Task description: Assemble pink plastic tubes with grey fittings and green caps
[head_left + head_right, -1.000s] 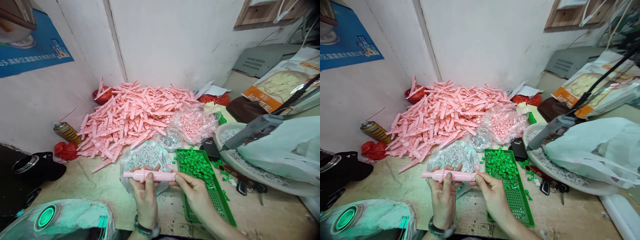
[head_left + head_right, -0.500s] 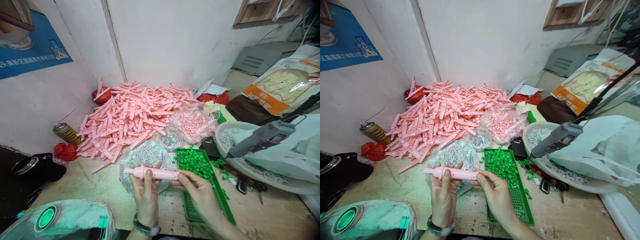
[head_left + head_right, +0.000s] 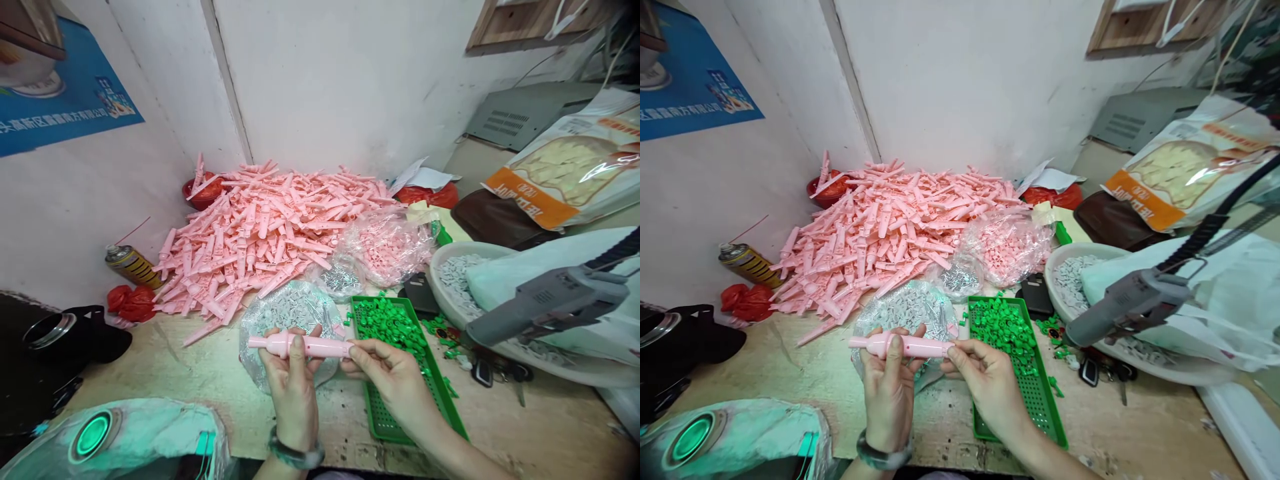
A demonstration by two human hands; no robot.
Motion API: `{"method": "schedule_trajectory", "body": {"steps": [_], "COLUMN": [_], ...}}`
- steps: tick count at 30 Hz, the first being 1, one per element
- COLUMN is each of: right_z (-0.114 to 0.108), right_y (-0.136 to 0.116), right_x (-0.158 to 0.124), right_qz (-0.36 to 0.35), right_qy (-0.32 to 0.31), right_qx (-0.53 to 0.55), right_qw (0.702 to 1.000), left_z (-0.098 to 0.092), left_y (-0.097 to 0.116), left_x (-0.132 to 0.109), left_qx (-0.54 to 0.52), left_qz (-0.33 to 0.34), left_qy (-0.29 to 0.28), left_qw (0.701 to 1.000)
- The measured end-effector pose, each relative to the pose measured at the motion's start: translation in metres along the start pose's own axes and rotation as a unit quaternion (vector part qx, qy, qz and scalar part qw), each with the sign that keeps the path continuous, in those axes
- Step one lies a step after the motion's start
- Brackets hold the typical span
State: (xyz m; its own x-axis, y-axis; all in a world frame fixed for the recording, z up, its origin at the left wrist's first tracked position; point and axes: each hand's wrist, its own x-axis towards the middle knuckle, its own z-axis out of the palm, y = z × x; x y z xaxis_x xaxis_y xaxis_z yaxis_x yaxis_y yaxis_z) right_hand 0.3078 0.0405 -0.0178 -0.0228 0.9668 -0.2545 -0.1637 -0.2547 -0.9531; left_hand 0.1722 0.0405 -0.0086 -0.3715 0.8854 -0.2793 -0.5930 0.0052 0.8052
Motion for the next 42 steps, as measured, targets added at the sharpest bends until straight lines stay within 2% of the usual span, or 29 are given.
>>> {"method": "schedule_trajectory", "body": {"steps": [3,6,8,11,13,14,16,18,19,20,21,24,27,28,30,32,33,35,38,42], "right_z": [0.006,0.011,0.009,-0.005,-0.017,-0.022,-0.026,-0.023,-0.02,-0.016,-0.011,-0.003,0.001,0.001,0.003,0.006,0.008,0.01,0.013,0.012], "right_y": [0.007,0.015,0.015,0.006,-0.002,-0.005,-0.008,-0.007,-0.005,-0.003,-0.001,0.001,-0.007,-0.011,-0.016,-0.016,-0.013,-0.002,0.017,0.026], "right_x": [-0.005,-0.014,-0.018,-0.009,0.009,0.02,0.044,0.064,0.073,0.08,0.087,0.097,0.085,0.076,0.052,0.027,0.018,0.006,0.001,0.003], "right_qz": [-0.046,-0.102,-0.126,-0.151,-0.19,-0.214,-0.236,-0.218,-0.204,-0.192,-0.185,-0.176,-0.183,-0.198,-0.237,-0.268,-0.286,-0.339,-0.417,-0.438], "right_qy": [0.007,0.003,-0.034,-0.111,-0.083,-0.044,0.012,0.016,0.011,0.007,0.005,0.0,0.004,-0.002,-0.05,-0.112,-0.124,-0.101,-0.042,-0.025], "right_qx": [-0.041,-0.087,-0.136,-0.231,-0.315,-0.374,-0.523,-0.654,-0.694,-0.718,-0.728,-0.724,-0.715,-0.693,-0.597,-0.47,-0.422,-0.379,-0.341,-0.316], "right_qw": [0.998,0.991,0.982,0.955,0.926,0.901,0.819,0.725,0.69,0.669,0.661,0.667,0.674,0.693,0.765,0.834,0.851,0.855,0.841,0.841], "left_z": [-0.001,-0.004,-0.006,-0.009,-0.009,-0.009,-0.009,-0.008,-0.008,-0.009,-0.009,-0.01,-0.012,-0.012,-0.012,-0.01,-0.008,-0.003,0.003,0.001], "left_y": [-0.004,-0.006,-0.004,0.002,0.006,0.007,0.007,0.008,0.008,0.009,0.01,0.011,0.01,0.009,0.007,0.004,0.003,0.001,-0.001,-0.004], "left_x": [-0.005,-0.01,-0.006,0.009,0.022,0.026,0.032,0.032,0.03,0.028,0.026,0.022,0.024,0.025,0.028,0.029,0.028,0.026,0.02,0.017], "left_qx": [0.025,0.038,0.044,0.014,-0.033,-0.056,-0.081,-0.094,-0.1,-0.106,-0.113,-0.127,-0.115,-0.109,-0.099,-0.09,-0.085,-0.074,-0.05,-0.025], "left_qz": [0.007,0.051,0.05,-0.044,-0.128,-0.17,-0.251,-0.314,-0.339,-0.359,-0.374,-0.384,-0.344,-0.325,-0.287,-0.252,-0.237,-0.217,-0.201,-0.174], "left_qy": [-0.013,-0.003,0.004,-0.001,0.016,0.033,0.059,0.043,0.023,0.003,-0.013,-0.022,0.033,0.054,0.076,0.072,0.068,0.063,0.067,0.067], "left_qw": [1.0,0.998,0.998,0.999,0.991,0.983,0.963,0.944,0.935,0.927,0.92,0.914,0.931,0.938,0.95,0.961,0.966,0.971,0.976,0.982]}}
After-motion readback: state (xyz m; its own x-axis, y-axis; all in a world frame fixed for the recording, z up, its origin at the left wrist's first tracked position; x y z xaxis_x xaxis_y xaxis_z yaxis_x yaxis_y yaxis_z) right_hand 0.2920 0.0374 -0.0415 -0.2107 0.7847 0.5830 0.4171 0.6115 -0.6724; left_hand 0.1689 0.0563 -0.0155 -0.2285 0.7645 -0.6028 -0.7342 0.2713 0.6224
